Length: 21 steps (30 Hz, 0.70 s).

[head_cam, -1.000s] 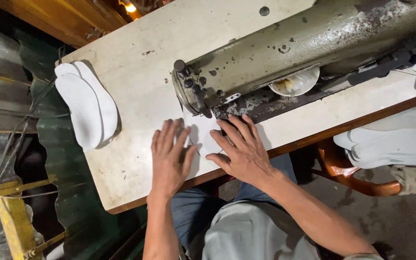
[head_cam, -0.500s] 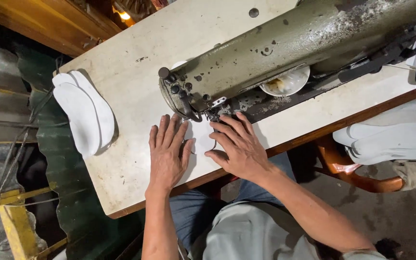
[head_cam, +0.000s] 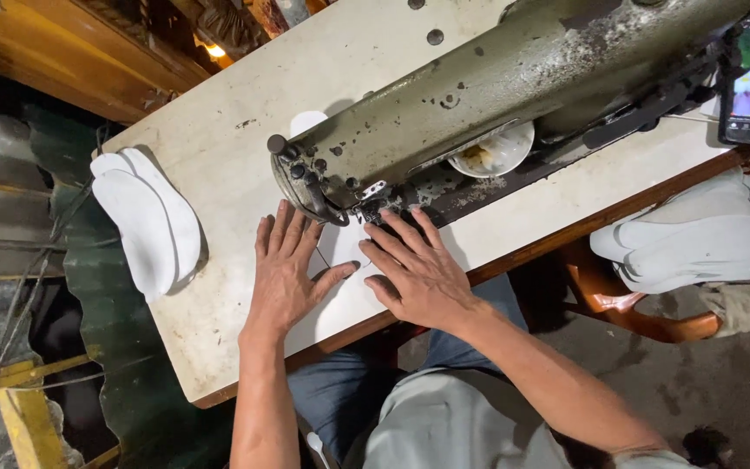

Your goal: Stitching and aligning shoe insoles using an industrial sewing machine

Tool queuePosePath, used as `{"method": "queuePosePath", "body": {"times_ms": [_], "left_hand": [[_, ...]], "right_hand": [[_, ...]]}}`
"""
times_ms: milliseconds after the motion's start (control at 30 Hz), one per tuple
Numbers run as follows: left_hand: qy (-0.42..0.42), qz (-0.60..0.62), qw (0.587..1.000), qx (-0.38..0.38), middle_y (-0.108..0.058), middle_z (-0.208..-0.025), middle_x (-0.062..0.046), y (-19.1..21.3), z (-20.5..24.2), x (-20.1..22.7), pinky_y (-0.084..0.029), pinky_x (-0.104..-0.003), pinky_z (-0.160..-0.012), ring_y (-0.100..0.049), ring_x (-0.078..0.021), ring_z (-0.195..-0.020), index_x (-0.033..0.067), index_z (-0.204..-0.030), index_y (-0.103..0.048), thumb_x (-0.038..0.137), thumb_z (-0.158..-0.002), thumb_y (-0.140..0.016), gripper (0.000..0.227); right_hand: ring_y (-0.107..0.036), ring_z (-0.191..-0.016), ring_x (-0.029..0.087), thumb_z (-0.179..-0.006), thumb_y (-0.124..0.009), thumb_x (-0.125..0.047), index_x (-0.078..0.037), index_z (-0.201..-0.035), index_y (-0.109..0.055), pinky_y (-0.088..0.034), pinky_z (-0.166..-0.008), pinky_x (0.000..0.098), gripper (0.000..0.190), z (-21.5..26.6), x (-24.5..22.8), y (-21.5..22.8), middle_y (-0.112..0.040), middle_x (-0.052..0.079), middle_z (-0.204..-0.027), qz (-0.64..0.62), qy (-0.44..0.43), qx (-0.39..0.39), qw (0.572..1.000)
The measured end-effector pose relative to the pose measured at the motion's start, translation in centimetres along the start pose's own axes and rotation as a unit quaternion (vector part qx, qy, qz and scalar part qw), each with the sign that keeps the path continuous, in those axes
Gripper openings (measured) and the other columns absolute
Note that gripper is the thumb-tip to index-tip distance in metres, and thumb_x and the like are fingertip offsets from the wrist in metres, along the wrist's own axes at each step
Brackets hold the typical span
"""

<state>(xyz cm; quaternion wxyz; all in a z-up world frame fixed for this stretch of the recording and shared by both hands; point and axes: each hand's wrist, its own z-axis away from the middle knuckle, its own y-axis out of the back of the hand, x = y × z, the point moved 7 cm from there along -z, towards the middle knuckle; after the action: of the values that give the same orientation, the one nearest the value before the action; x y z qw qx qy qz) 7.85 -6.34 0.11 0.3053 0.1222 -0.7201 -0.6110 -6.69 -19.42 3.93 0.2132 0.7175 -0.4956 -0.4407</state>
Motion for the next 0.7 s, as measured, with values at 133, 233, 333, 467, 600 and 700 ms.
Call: {"method": "queuePosePath", "body": {"times_ms": [133, 233, 333, 467, 600, 700], "left_hand": [[0.0, -0.004, 0.999, -0.035, -0.036, -0.166, -0.001, -0.7, -0.8, -0.7, -0.01, -0.054, -0.129, -0.02, -0.0263, -0.157, 0.0271, -0.156, -0.044, 0.081, -0.078, -0.063, 0.097], [-0.005, -0.003, 0.999, -0.031, -0.037, -0.165, 0.0, -0.7, -1.0, -0.7, -0.01, -0.054, -0.129, -0.022, -0.0264, -0.156, 0.0263, -0.156, -0.045, 0.08, -0.079, -0.064, 0.096], [-0.003, -0.009, 1.0, -0.026, -0.034, -0.167, 0.003, -0.6, -1.2, -0.4, -0.01, -0.053, -0.129, -0.021, -0.0244, -0.157, 0.028, -0.157, -0.042, 0.081, -0.08, -0.061, 0.095], [0.02, -0.013, 0.999, -0.046, -0.03, -0.169, 0.005, -1.5, -1.1, -1.2, -0.006, -0.052, -0.129, -0.015, -0.022, -0.158, 0.0272, -0.159, -0.038, 0.084, -0.082, -0.055, 0.097], [-0.066, -0.043, 0.996, 0.029, -0.061, -0.133, -0.021, 2.3, -1.5, 2.9, -0.019, -0.057, -0.125, -0.043, -0.0483, -0.143, -0.0025, -0.128, -0.064, 0.065, -0.096, -0.052, 0.076], [-0.068, -0.037, 0.996, 0.05, -0.061, -0.134, -0.021, 2.6, -1.4, 3.2, -0.022, -0.058, -0.124, -0.043, -0.0485, -0.142, -0.0012, -0.128, -0.064, 0.061, -0.097, -0.055, 0.07]], "right_hand": [[-0.051, -0.14, 0.038, -0.099, -0.062, -0.032, -0.007, -0.13, -0.067, -0.028, -0.119, 0.0624, 0.04, 0.2, 0.0, 0.4, -0.065, 0.016, -0.136, -0.011, 0.002, 0.003, 1.0], [-0.055, -0.136, 0.035, -0.098, -0.064, -0.029, -0.009, -0.126, -0.07, -0.032, -0.119, 0.0589, 0.035, 1.0, 0.4, 0.9, -0.068, 0.012, -0.131, -0.056, 0.011, 0.049, 0.997], [-0.06, -0.13, 0.034, -0.093, -0.068, -0.021, -0.01, -0.117, -0.074, -0.038, -0.118, 0.0547, 0.027, 2.5, 2.1, 3.2, -0.072, 0.009, -0.129, -0.108, 0.012, 0.119, 0.987], [-0.07, -0.113, 0.036, -0.085, -0.063, -0.008, -0.002, -0.111, -0.075, -0.05, -0.11, 0.0556, 0.029, 6.9, 8.9, 9.6, -0.075, 0.013, -0.116, -0.084, -0.006, 0.193, 0.978], [-0.062, -0.126, 0.045, -0.098, -0.054, 0.002, 0.01, -0.121, -0.066, -0.044, -0.11, 0.0515, 0.027, 9.5, 17.4, 20.0, -0.066, 0.027, -0.128, 0.053, -0.077, 0.238, 0.967], [-0.063, -0.115, 0.058, -0.114, -0.057, 0.015, 0.031, -0.128, -0.065, -0.052, -0.106, 0.0639, 0.023, 15.1, 28.7, 22.2, -0.065, 0.046, -0.124, 0.179, -0.009, 0.187, 0.966]]}}
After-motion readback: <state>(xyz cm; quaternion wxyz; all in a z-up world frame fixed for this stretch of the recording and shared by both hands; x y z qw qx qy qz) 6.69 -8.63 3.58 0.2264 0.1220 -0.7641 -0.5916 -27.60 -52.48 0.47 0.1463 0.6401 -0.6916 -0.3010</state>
